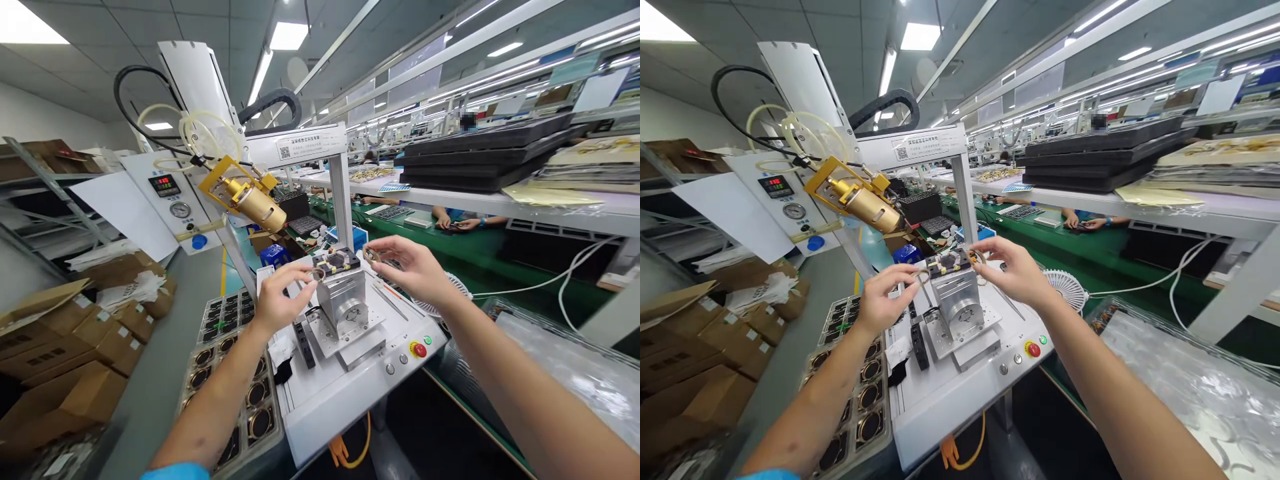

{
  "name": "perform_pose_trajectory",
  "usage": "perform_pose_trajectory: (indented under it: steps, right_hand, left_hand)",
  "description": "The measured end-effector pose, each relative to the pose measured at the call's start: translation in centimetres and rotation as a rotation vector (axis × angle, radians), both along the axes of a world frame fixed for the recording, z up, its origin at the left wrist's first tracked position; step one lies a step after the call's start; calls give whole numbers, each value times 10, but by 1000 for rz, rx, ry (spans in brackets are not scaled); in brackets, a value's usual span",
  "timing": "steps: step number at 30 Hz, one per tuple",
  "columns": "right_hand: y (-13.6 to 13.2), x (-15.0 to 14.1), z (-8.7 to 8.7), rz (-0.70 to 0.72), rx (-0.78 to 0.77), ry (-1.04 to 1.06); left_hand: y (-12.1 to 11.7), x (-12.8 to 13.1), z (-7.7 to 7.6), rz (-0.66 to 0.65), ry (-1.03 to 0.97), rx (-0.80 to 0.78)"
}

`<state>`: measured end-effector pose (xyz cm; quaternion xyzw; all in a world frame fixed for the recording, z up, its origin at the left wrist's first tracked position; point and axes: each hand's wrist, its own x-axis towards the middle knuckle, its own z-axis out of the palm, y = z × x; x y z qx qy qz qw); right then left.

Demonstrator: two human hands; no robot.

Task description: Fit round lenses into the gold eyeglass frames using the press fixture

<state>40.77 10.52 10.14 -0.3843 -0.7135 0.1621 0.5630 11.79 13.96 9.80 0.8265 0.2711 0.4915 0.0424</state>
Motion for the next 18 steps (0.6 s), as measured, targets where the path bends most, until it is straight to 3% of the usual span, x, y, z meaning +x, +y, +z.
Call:
perform_pose_trajectory:
  steps: [5, 10, 15, 18]
  right_hand:
    - [-56, 31, -43, -45, -124, 123]
    - [-98, 58, -103, -150, -348, 190]
    - [-106, 66, -188, -228, -663, 214]
    - [-96, 59, -224, -312, -755, 60]
  left_hand:
    - [38, 44, 20, -1, 212, -72]
    - [44, 48, 23, -63, 400, -144]
    - [35, 40, 6, 25, 521, -72]
    - [39, 37, 1, 45, 520, -40]
